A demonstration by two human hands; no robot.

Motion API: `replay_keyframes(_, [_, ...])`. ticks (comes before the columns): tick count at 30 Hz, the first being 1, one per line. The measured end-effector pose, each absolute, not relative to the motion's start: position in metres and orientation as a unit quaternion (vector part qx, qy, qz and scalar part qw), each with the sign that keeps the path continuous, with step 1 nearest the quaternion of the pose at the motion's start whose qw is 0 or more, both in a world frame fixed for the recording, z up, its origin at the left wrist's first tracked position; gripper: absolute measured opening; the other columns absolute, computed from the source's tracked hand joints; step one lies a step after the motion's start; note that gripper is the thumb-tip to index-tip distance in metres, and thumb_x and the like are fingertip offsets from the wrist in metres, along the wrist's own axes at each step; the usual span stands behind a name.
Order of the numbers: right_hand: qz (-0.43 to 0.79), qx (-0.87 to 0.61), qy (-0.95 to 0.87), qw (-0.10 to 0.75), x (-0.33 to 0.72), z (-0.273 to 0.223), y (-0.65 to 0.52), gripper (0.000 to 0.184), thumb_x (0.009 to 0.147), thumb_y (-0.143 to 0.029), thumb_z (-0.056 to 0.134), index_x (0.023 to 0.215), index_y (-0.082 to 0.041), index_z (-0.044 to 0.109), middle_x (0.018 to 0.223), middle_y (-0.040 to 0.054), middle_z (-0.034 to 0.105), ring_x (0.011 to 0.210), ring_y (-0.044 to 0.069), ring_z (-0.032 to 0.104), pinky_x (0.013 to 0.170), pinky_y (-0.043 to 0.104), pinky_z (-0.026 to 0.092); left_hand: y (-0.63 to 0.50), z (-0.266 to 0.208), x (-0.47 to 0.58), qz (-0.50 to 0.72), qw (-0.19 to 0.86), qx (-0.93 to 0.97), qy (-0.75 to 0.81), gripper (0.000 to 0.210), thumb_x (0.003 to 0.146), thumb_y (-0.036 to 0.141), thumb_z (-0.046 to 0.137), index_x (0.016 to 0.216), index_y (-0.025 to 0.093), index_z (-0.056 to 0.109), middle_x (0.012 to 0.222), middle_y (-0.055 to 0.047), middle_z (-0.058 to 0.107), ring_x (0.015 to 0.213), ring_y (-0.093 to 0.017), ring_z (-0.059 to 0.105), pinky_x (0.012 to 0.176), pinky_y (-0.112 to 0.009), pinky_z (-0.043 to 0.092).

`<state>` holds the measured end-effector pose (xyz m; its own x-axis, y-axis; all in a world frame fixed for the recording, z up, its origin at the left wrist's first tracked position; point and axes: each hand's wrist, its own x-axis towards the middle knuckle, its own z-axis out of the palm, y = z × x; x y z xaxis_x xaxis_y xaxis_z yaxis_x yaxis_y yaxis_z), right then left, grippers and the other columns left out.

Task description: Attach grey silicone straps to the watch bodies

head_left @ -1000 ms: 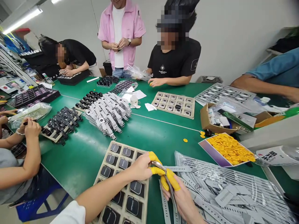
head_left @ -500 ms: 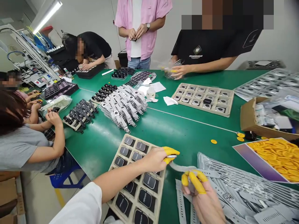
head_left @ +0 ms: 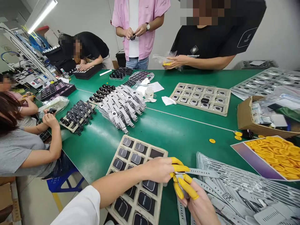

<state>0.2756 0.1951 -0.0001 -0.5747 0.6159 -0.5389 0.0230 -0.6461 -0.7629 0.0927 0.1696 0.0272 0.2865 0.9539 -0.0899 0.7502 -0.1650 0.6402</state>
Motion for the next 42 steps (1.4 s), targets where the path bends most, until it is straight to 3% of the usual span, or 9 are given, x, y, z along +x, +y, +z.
replay_keyframes(4, [0.804,-0.431,-0.353,0.207,0.273,0.015,0.195,0.048,0.071,-0.064,0.084,0.080,-0.022,0.064,0.059,-0.0043,0.043,0.050,0.009,0.027,0.049,0.024,0.023,0.169,0.031,0.093,0.159,0.296,0.745,0.576,0.058,0.090,0.006,0.044,0.145,0.019,0.055,0.149,-0.008,0.058,0.133,-0.021,0.060,0.113,-0.032,0.050])
replay_keyframes(12, [0.834,-0.396,-0.322,0.209,0.276,0.014,0.204,0.040,0.078,-0.061,0.079,0.069,-0.026,0.062,0.059,-0.0013,0.037,0.049,0.013,0.025,0.049,0.033,0.022,0.168,0.036,0.097,0.186,0.316,0.717,0.593,0.053,0.094,0.009,0.042,0.145,0.017,0.051,0.145,-0.013,0.057,0.129,-0.024,0.061,0.110,-0.041,0.053])
replay_keyframes(16, [0.840,-0.385,-0.312,0.222,0.280,0.009,0.208,0.036,0.078,-0.056,0.080,0.070,-0.027,0.061,0.061,-0.0012,0.035,0.049,0.013,0.027,0.048,0.033,0.022,0.167,0.045,0.099,0.206,0.327,0.727,0.568,0.048,0.103,0.025,0.039,0.149,0.013,0.046,0.138,-0.016,0.056,0.126,-0.023,0.060,0.110,-0.038,0.052])
replay_keyframes(23, [0.832,-0.404,-0.312,0.217,0.276,0.008,0.202,0.051,0.073,-0.063,0.084,0.066,-0.023,0.054,0.058,-0.0057,0.032,0.048,0.009,0.019,0.050,0.027,0.015,0.167,0.046,0.101,0.095,0.181,0.790,0.579,0.042,0.096,0.031,0.053,0.131,0.009,0.061,0.120,-0.019,0.062,0.111,-0.031,0.062,0.087,-0.041,0.060])
replay_keyframes(27, [0.848,-0.380,-0.303,0.213,0.276,0.005,0.199,0.048,0.077,-0.061,0.082,0.070,-0.022,0.054,0.057,-0.0069,0.033,0.048,0.007,0.018,0.048,0.025,0.016,0.167,0.045,0.096,0.134,0.210,0.793,0.555,0.035,0.099,0.024,0.046,0.128,0.010,0.061,0.116,-0.016,0.065,0.110,-0.026,0.063,0.100,-0.037,0.056])
replay_keyframes(32, [0.815,-0.351,-0.403,0.224,0.284,-0.010,0.209,0.041,0.083,-0.063,0.075,0.082,-0.024,0.060,0.058,-0.0039,0.045,0.050,0.014,0.036,0.049,0.029,0.034,0.165,0.053,0.092,0.175,0.267,0.767,0.556,0.047,0.102,0.029,0.048,0.147,0.015,0.044,0.128,-0.015,0.064,0.110,-0.024,0.067,0.091,-0.033,0.057])
replay_keyframes(35, [0.714,-0.364,-0.556,0.220,0.288,-0.015,0.218,0.042,0.088,-0.066,0.066,0.092,-0.024,0.063,0.062,-0.0026,0.051,0.055,0.018,0.044,0.053,0.032,0.041,0.162,0.066,0.080,0.110,0.227,0.773,0.582,0.055,0.097,0.015,0.049,0.151,0.015,0.038,0.124,-0.014,0.067,0.107,-0.025,0.068,0.085,-0.033,0.056])
replay_keyframes(38, [0.594,-0.349,-0.702,0.181,0.288,-0.010,0.225,0.041,0.093,-0.062,0.058,0.090,-0.022,0.066,0.063,-0.0015,0.054,0.057,0.019,0.048,0.055,0.032,0.041,0.159,0.083,0.054,0.046,0.162,0.755,0.634,0.048,0.096,0.008,0.048,0.143,0.019,0.050,0.119,-0.010,0.069,0.103,-0.024,0.068,0.083,-0.033,0.053])
replay_keyframes(42, [0.478,-0.311,-0.796,0.200,0.281,-0.008,0.228,0.035,0.098,-0.049,0.050,0.088,-0.022,0.069,0.079,0.0062,0.067,0.069,0.022,0.060,0.064,0.035,0.049,0.157,0.093,0.019,-0.030,0.083,0.740,0.667,0.031,0.096,0.004,0.046,0.112,0.020,0.068,0.111,-0.008,0.069,0.107,-0.025,0.062,0.090,-0.037,0.046])
